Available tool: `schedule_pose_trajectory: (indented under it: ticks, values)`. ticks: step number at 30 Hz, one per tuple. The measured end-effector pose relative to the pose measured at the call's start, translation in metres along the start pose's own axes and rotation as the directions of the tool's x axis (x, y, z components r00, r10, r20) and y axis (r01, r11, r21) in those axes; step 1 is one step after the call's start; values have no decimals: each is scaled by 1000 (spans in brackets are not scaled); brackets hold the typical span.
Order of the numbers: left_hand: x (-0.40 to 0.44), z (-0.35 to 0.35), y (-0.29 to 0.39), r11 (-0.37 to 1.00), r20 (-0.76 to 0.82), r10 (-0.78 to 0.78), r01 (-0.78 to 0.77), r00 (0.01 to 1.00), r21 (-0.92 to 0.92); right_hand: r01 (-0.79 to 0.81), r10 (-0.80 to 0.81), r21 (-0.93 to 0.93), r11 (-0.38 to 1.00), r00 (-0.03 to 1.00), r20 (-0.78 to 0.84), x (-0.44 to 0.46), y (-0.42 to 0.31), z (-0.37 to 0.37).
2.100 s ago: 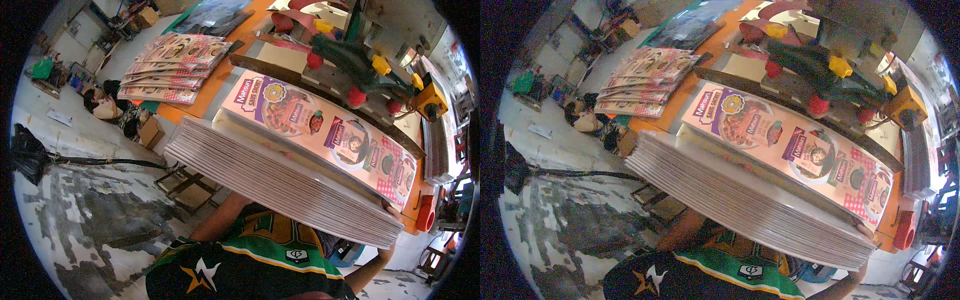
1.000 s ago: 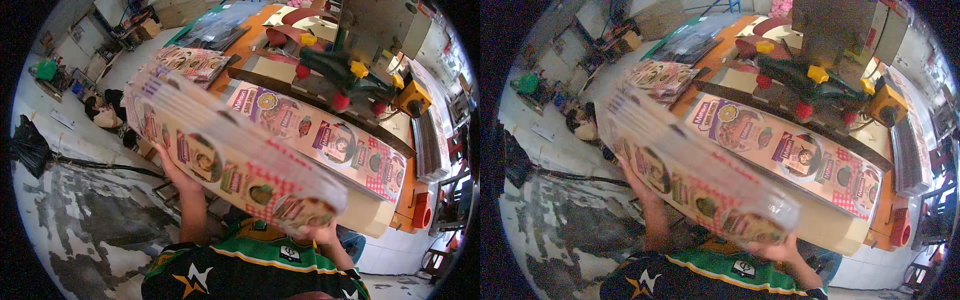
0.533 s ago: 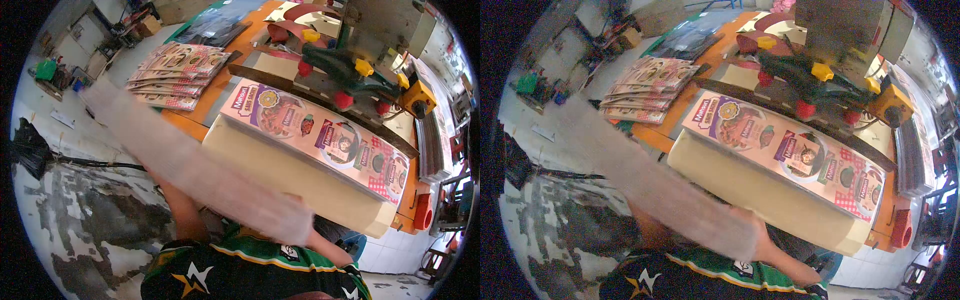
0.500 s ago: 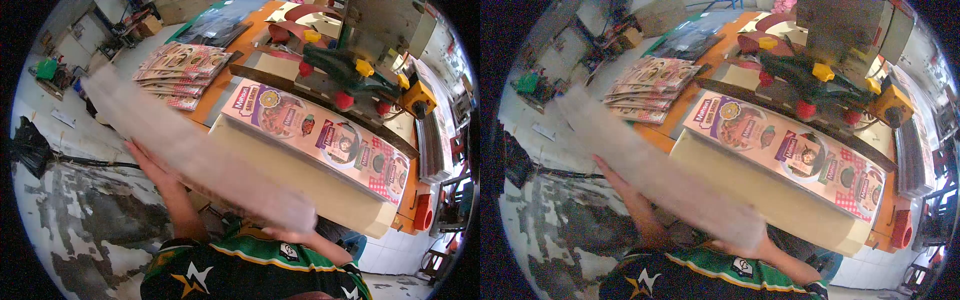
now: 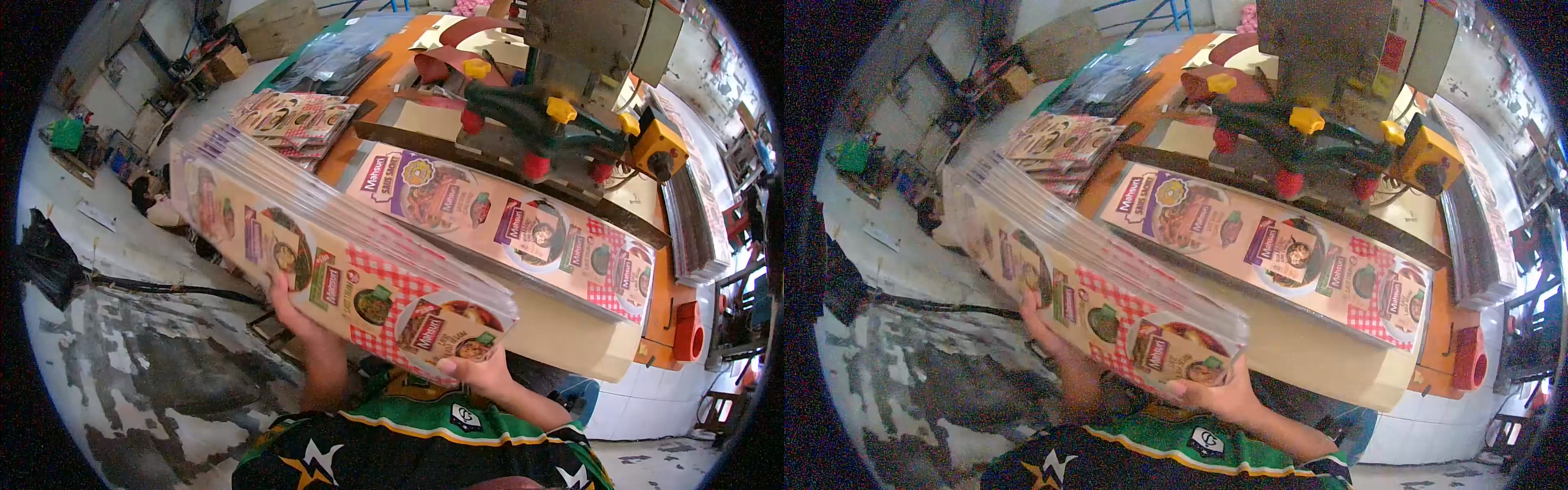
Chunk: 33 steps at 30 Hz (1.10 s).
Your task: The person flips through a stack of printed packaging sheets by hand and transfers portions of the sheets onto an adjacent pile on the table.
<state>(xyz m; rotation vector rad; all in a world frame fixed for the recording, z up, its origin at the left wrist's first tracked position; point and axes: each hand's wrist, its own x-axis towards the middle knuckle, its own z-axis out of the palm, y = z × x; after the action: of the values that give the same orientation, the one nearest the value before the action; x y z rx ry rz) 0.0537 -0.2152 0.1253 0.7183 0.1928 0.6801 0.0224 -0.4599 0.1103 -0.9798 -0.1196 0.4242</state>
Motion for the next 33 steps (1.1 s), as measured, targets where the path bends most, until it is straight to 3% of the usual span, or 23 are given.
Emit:
schedule_pose_trajectory:
  ticks: [3,4,7,8,9,11,12,14,19,20,25,28,29,30,33]
  values:
    - [9,6,4,997,-2,-52,52,999,50,-122,131,-101,987,987,91,3,-4,-2]
    - [14,7,7,997,35,-67,66,997,35,64,-31,-228,972,989,144,7,8,-13]
    - [38,11,21,990,22,-121,119,992,77,38,57,-350,936,964,259,9,2,-48]
    - [51,13,25,985,65,-55,44,996,167,17,88,-368,930,960,266,6,-25,-42]
    - [66,12,31,985,65,-54,43,996,170,48,48,-452,891,979,197,0,-32,-51]
    - [102,2,42,975,118,-72,45,990,218,222,-162,-728,649,975,153,-9,-39,-77]
    - [123,1,44,976,95,-28,7,995,217,221,-165,-727,650,975,149,-13,-42,-88]
    - [168,4,51,972,57,8,-21,998,235,94,-192,-827,555,981,-17,-18,-47,-104]
    - [310,-18,61,975,178,-15,-25,984,223,68,-242,-863,501,968,-64,-20,-39,-113]
    - [327,-13,60,972,148,-5,-31,989,234,52,-227,-892,449,972,-58,-19,-39,-113]
    - [391,4,62,943,-25,26,-16,999,332,60,-269,-892,449,961,-70,-21,-39,-111]
    - [465,-41,59,955,-27,-183,184,983,232,73,-276,-914,400,960,-44,-19,-39,-113]
    - [474,-45,59,956,-22,-183,183,983,230,82,-271,-916,392,962,-30,-19,-38,-114]
    - [479,-49,60,922,-142,-202,237,969,306,85,-276,-917,389,961,-29,-19,-39,-114]
    - [498,-85,42,906,-196,-310,351,930,237,5,-186,-885,465,978,-92,-20,-39,-113]
